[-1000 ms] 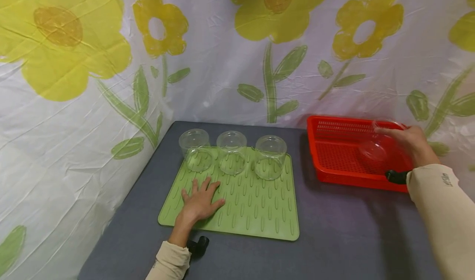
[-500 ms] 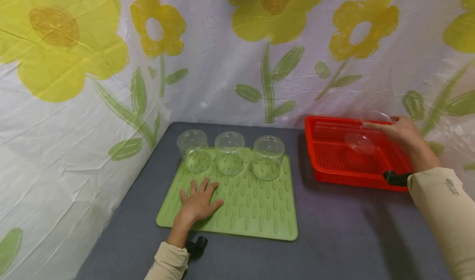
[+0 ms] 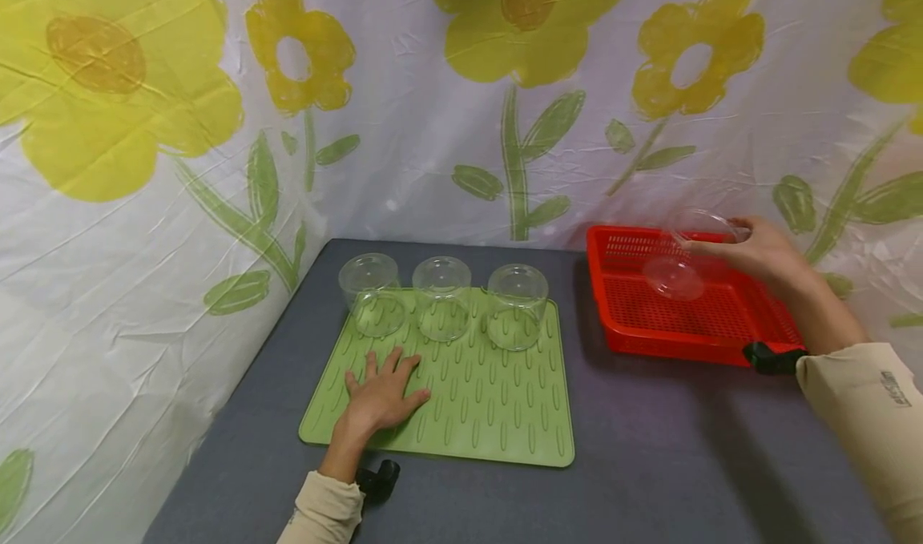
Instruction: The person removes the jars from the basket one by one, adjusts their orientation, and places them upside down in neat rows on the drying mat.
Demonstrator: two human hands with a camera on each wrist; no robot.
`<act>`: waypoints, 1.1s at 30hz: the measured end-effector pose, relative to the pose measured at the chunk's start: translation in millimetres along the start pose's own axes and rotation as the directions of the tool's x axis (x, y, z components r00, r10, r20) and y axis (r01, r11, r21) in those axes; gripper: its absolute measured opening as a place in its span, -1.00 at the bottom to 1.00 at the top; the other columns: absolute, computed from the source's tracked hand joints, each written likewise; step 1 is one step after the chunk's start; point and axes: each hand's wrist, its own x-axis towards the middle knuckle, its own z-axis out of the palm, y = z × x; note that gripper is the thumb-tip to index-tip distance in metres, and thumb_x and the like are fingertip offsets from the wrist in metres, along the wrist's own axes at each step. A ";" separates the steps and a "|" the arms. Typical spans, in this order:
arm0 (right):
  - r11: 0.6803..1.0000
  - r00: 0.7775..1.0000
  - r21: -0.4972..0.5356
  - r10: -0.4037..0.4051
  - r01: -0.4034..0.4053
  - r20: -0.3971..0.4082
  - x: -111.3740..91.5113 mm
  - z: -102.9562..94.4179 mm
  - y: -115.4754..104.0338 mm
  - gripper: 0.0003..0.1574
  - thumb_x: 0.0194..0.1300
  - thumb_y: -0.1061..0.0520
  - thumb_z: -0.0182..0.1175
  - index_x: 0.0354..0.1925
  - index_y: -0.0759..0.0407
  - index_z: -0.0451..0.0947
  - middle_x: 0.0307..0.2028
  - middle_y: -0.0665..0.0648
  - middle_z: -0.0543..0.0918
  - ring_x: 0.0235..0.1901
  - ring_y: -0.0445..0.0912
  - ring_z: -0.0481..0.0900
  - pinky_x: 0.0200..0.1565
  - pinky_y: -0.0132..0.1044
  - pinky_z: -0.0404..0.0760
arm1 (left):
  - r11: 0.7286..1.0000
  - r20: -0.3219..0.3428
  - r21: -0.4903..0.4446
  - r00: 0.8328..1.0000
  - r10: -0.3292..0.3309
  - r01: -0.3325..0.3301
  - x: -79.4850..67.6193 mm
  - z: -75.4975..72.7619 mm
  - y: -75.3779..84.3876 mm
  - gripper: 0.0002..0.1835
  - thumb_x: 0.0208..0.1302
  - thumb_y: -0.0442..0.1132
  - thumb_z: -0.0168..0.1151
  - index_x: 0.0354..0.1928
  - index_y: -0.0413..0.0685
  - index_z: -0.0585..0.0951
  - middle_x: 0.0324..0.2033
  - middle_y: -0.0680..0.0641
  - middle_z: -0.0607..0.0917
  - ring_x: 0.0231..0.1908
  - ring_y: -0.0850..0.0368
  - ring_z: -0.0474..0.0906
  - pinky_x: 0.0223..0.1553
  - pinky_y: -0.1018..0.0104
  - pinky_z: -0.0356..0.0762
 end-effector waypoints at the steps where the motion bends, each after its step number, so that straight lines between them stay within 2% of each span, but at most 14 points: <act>1: 1.000 1.000 -0.004 -0.005 0.005 0.016 -2.1 0.1 -1.9 0.53 0.23 -0.50 0.26 0.61 0.37 -0.29 0.54 0.55 -0.02 0.40 0.45 0.13 0.32 0.38 0.30 | 1.000 0.002 0.001 1.000 0.000 0.000 -1.2 -1.5 1.5 -0.31 0.44 0.11 0.20 0.50 0.03 0.34 0.56 -0.32 0.14 0.50 -0.65 -0.21 0.26 -0.77 -0.28; 3: 1.000 0.999 -0.011 -0.004 0.005 0.040 -6.3 0.3 -5.8 0.57 0.22 -0.52 0.25 0.61 0.34 -0.37 0.55 0.56 -0.08 0.42 0.47 0.09 0.34 0.41 0.26 | 1.000 0.012 0.003 1.000 -0.007 0.007 -4.2 -5.3 5.5 -0.32 0.45 0.10 0.19 0.50 0.02 0.34 0.56 -0.33 0.14 0.50 -0.65 -0.20 0.27 -0.76 -0.27; 5: 1.000 0.998 -0.010 -0.015 0.016 0.054 -10.1 1.9 -10.9 0.56 0.22 -0.51 0.25 0.61 0.32 -0.37 0.54 0.56 -0.02 0.40 0.45 0.12 0.30 0.39 0.31 | 1.000 0.017 0.008 1.000 -0.011 0.011 -6.6 -8.9 8.3 -0.33 0.45 0.09 0.19 0.50 0.01 0.34 0.56 -0.33 0.14 0.50 -0.65 -0.18 0.27 -0.75 -0.25; 7: 0.999 0.998 -0.006 -0.034 0.034 0.054 -13.2 4.5 -14.8 0.48 0.23 -0.48 0.27 0.61 0.33 -0.24 0.47 0.55 0.14 0.32 0.40 0.23 0.20 0.28 0.46 | 1.000 0.022 0.012 1.000 -0.015 0.015 -7.7 -10.8 9.8 -0.33 0.46 0.09 0.17 0.50 0.03 0.34 0.56 -0.32 0.13 0.50 -0.65 -0.19 0.28 -0.75 -0.25; 9: 0.998 0.998 -0.011 -0.054 0.055 0.036 -15.6 7.3 -17.8 0.40 0.24 -0.45 0.30 0.58 0.35 -0.11 0.39 0.52 0.26 0.24 0.32 0.30 0.05 0.09 0.54 | 1.000 0.025 0.016 1.000 -0.016 0.016 -7.6 -11.2 10.1 -0.33 0.47 0.09 0.17 0.51 0.03 0.33 0.57 -0.32 0.13 0.51 -0.65 -0.19 0.28 -0.75 -0.25; 11: 0.997 0.997 -0.031 -0.076 0.077 0.019 -17.3 9.7 -20.3 0.32 0.24 -0.43 0.31 0.54 0.37 0.02 0.31 0.47 0.34 0.16 0.26 0.35 -0.08 -0.11 0.52 | 1.000 0.025 0.017 1.000 -0.016 0.016 -7.2 -11.1 10.2 -0.33 0.47 0.09 0.17 0.51 0.03 0.33 0.57 -0.31 0.13 0.51 -0.64 -0.19 0.28 -0.75 -0.25; 12: 0.995 0.996 -0.037 -0.089 0.089 0.013 -18.2 11.0 -21.6 0.26 0.24 -0.41 0.32 0.50 0.36 0.10 0.27 0.45 0.38 0.12 0.23 0.37 -0.12 -0.15 0.50 | 1.000 0.026 0.018 0.999 -0.018 0.017 -7.1 -10.8 10.2 -0.33 0.47 0.10 0.16 0.51 0.03 0.33 0.57 -0.31 0.13 0.51 -0.64 -0.19 0.28 -0.75 -0.26; 13: 0.995 0.995 -0.041 -0.096 0.096 0.016 -19.4 11.8 -23.0 0.26 0.24 -0.41 0.33 0.51 0.36 0.10 0.29 0.44 0.38 0.13 0.23 0.37 -0.10 -0.15 0.50 | 1.000 0.028 0.022 0.999 -0.020 0.019 -7.1 -10.5 10.1 -0.33 0.47 0.10 0.15 0.51 0.04 0.33 0.57 -0.31 0.12 0.51 -0.64 -0.19 0.29 -0.74 -0.26; 15: 0.994 0.994 -0.041 -0.102 0.103 0.026 -22.0 13.0 -24.9 0.32 0.24 -0.41 0.33 0.55 0.35 0.02 0.35 0.47 0.33 0.19 0.27 0.35 -0.03 -0.05 0.53 | 1.000 0.026 0.021 0.999 -0.020 0.020 -6.8 -9.7 9.6 -0.33 0.47 0.10 0.15 0.51 0.03 0.33 0.57 -0.31 0.13 0.51 -0.63 -0.19 0.29 -0.74 -0.25; 17: 0.995 0.994 -0.018 -0.101 0.102 0.048 -25.0 14.4 -27.0 0.36 0.23 -0.41 0.33 0.59 0.31 -0.06 0.41 0.48 0.28 0.26 0.30 0.33 0.10 0.13 0.53 | 1.000 0.024 0.022 1.000 -0.021 0.020 -7.5 -9.5 9.6 -0.33 0.47 0.10 0.15 0.51 0.03 0.33 0.57 -0.31 0.13 0.51 -0.63 -0.19 0.29 -0.74 -0.25; 20: 0.996 0.993 0.002 -0.089 0.089 0.077 -30.6 15.9 -30.8 0.50 0.23 -0.41 0.34 0.63 0.28 -0.31 0.50 0.52 0.13 0.39 0.39 0.21 0.25 0.33 0.40 | 1.000 0.017 0.020 1.000 -0.019 0.019 -8.1 -9.2 9.3 -0.33 0.47 0.10 0.15 0.51 0.02 0.34 0.57 -0.31 0.13 0.51 -0.64 -0.19 0.28 -0.75 -0.26; 23: 0.995 0.991 0.009 -0.096 0.095 0.091 -35.6 17.9 -35.3 0.49 0.24 -0.39 0.34 0.63 0.24 -0.33 0.50 0.53 0.12 0.42 0.41 0.18 0.29 0.37 0.35 | 1.000 0.013 0.021 1.000 -0.018 0.018 -8.6 -8.7 9.0 -0.33 0.47 0.11 0.15 0.51 0.02 0.34 0.57 -0.32 0.13 0.50 -0.65 -0.19 0.27 -0.75 -0.26; 29: 0.992 0.987 0.024 -0.127 0.125 0.103 -43.9 23.3 -44.5 0.38 0.28 -0.32 0.35 0.62 0.26 -0.20 0.45 0.52 0.23 0.37 0.38 0.28 0.26 0.31 0.44 | 1.000 0.007 0.016 1.000 -0.015 0.015 -8.5 -7.8 9.0 -0.33 0.47 0.11 0.15 0.51 0.02 0.34 0.57 -0.32 0.13 0.50 -0.66 -0.20 0.27 -0.76 -0.27; 33: 0.992 0.987 0.003 -0.124 0.124 0.103 -48.0 26.2 -48.3 0.42 0.25 -0.37 0.35 0.62 0.26 -0.20 0.45 0.51 0.24 0.36 0.37 0.30 0.25 0.31 0.47 | 1.000 0.004 0.014 1.000 -0.018 0.018 -8.8 -7.3 9.1 -0.32 0.46 0.12 0.16 0.51 0.03 0.33 0.57 -0.32 0.13 0.50 -0.65 -0.20 0.27 -0.75 -0.28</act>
